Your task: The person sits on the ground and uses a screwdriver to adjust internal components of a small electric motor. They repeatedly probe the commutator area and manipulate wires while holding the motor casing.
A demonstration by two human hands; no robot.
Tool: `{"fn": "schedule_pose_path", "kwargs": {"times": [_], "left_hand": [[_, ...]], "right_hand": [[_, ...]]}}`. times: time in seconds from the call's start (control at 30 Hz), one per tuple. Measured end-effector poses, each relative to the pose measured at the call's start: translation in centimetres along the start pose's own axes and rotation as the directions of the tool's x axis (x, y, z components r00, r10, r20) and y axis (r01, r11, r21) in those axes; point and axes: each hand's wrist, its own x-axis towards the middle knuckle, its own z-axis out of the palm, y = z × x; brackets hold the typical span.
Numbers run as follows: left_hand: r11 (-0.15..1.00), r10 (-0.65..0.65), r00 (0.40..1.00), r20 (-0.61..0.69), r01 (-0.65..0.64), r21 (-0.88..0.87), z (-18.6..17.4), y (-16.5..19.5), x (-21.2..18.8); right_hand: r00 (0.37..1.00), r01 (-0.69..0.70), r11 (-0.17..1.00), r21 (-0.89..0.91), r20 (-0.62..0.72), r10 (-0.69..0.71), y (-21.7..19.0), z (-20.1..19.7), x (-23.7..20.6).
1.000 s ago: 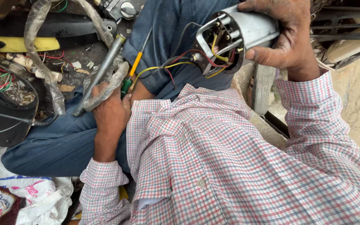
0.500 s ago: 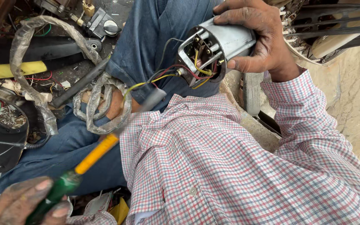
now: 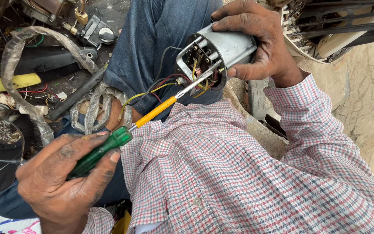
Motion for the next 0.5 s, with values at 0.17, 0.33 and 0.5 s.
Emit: {"fn": "schedule_pose_path", "kwargs": {"times": [0.17, 0.33, 0.5], "left_hand": [[0.998, -0.045, 0.999, 0.02, 0.046, -0.049, -0.2, -0.8, -0.1], [0.999, -0.026, 0.997, 0.073, 0.029, -0.03, -0.7, -1.3, 0.0], [1.0, -0.015, 0.996, 0.093, 0.015, 0.0, -0.9, -1.3, 0.0]], "right_hand": [[1.0, 0.016, 1.0, 0.002, -0.005, -0.016, -0.1, 0.1, 0.2], [1.0, -0.019, 1.0, 0.013, -0.007, 0.019, -0.3, 0.1, 0.3], [1.0, -0.013, 1.0, 0.006, -0.014, 0.013, -0.4, 0.2, 0.3]]}}
